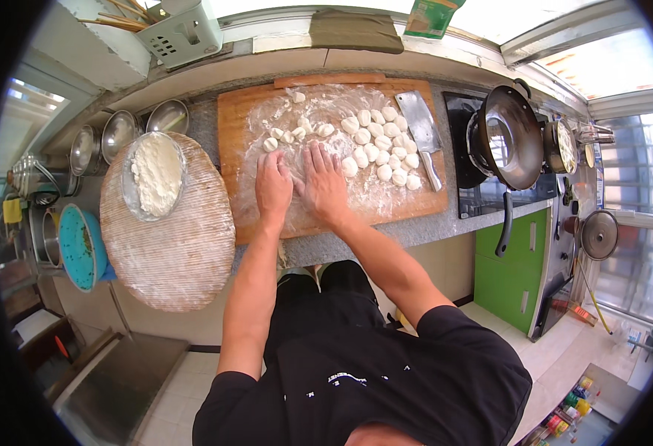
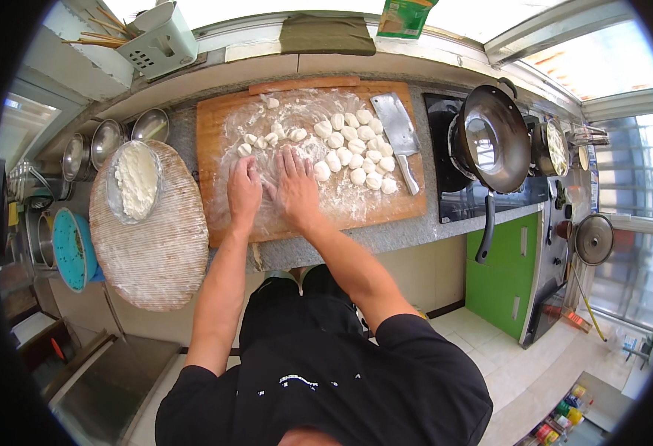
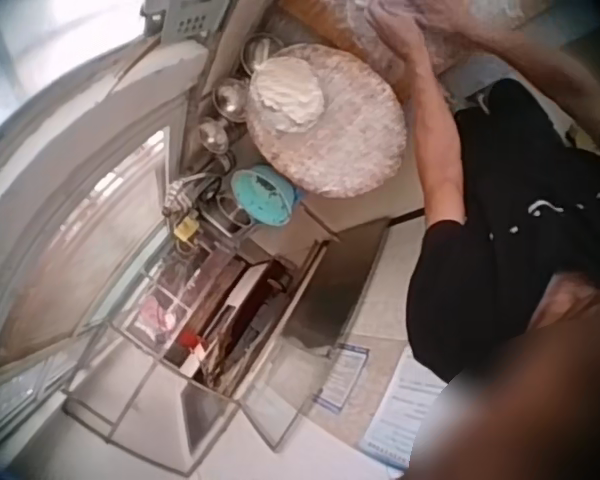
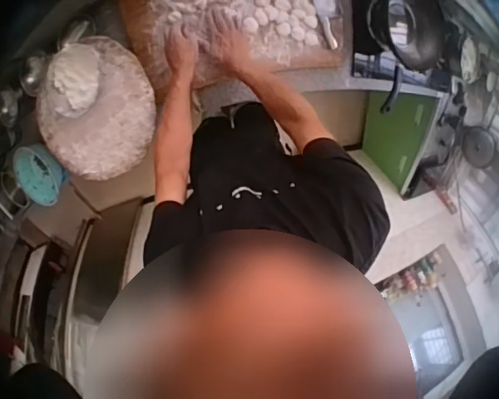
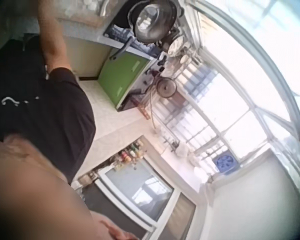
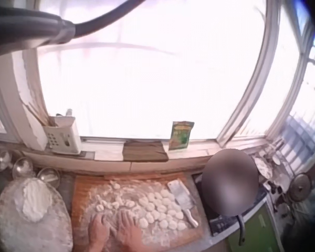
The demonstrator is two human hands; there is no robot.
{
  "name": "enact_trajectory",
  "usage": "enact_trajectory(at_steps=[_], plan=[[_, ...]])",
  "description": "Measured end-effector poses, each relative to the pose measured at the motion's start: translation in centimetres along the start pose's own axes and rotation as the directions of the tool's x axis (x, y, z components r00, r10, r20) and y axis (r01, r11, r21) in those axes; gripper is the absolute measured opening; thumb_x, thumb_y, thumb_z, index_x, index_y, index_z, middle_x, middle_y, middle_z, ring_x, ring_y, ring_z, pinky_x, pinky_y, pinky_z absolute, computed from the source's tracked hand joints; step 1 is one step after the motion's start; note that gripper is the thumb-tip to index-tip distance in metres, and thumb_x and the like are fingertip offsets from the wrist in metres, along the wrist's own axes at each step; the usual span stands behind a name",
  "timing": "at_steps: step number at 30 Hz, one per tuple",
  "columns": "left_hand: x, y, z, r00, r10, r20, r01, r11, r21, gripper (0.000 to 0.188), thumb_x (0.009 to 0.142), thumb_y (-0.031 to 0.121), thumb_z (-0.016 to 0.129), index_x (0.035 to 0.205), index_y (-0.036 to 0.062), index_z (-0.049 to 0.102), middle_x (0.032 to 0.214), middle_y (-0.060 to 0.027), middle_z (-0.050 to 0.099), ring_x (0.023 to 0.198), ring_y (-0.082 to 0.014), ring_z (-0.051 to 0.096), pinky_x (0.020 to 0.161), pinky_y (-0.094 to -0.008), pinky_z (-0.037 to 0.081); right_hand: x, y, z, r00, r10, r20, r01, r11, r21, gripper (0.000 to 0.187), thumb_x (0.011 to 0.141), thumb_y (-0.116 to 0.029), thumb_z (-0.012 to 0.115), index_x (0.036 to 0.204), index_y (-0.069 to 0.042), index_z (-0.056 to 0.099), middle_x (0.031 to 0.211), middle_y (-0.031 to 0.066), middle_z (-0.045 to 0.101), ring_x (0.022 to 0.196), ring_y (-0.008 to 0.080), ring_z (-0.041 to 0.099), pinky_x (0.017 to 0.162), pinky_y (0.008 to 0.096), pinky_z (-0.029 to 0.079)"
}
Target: The person cuts a long rope of dough into small pieces using a cleaver on a floured wooden board. They then roll each piece into a small ball by hand, arranging the finished balls on the board.
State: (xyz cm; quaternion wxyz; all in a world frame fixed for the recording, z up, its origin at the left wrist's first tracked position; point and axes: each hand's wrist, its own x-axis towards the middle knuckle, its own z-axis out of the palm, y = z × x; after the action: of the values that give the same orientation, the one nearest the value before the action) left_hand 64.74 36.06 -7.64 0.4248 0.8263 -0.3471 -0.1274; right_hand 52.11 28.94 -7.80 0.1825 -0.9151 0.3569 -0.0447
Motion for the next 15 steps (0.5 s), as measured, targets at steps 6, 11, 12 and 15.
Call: enact_trajectory(at_steps=[6,11,12,15], plan=[[4.3,3.2,0.8,0.968,0.246,0.042,-0.25,0.958,0.144,0.027,0.095,0.006,0.064,0.122,0.0042,0.072,0.125,-0.0139,0.068,0.125,-0.0368,0.061,0.106,-0.0472,0.05,-0.2,-0.2,0.0,0.999,-0.024,0.031,0.028,0.991,-0.128,0.088,0.102,-0.054,0.055,0.168,-0.003,0.03,0.176,0.0178,0.028,0.163,0.0359,0.025,0.132,0.0568,0.018],[7.1,5.3,3.5,0.863,0.321,0.39,-0.454,0.832,0.32,0.039,0.102,0.013,0.059,0.139,0.0199,0.07,0.132,-0.0107,0.069,0.131,-0.032,0.059,0.112,-0.0491,0.047,-0.9,0.6,-0.1,0.993,-0.063,-0.104,0.074,0.991,0.109,0.075,0.105,-0.044,0.056,0.164,-0.001,0.036,0.171,0.0209,0.034,0.159,0.0363,0.032,0.131,0.0543,0.023],[7.5,5.2,4.1,0.836,0.318,0.448,-0.496,0.787,0.367,0.04,0.103,0.013,0.058,0.14,0.021,0.07,0.132,-0.0108,0.069,0.131,-0.0317,0.06,0.112,-0.0487,0.047,-1.7,1.0,-0.4,0.992,-0.105,-0.064,0.113,0.985,0.127,0.074,0.105,-0.042,0.056,0.164,-0.001,0.037,0.171,0.0206,0.034,0.158,0.0361,0.033,0.131,0.0542,0.023],[7.7,5.7,5.2,0.766,0.283,0.577,-0.59,0.667,0.456,0.039,0.106,0.013,0.054,0.141,0.0212,0.07,0.131,-0.0123,0.069,0.131,-0.0304,0.061,0.113,-0.0472,0.047,-5.2,2.4,0.8,0.957,-0.281,0.077,0.275,0.958,0.078,0.067,0.106,-0.036,0.055,0.163,-0.003,0.04,0.17,0.018,0.038,0.158,0.0356,0.034,0.132,0.053,0.025]])
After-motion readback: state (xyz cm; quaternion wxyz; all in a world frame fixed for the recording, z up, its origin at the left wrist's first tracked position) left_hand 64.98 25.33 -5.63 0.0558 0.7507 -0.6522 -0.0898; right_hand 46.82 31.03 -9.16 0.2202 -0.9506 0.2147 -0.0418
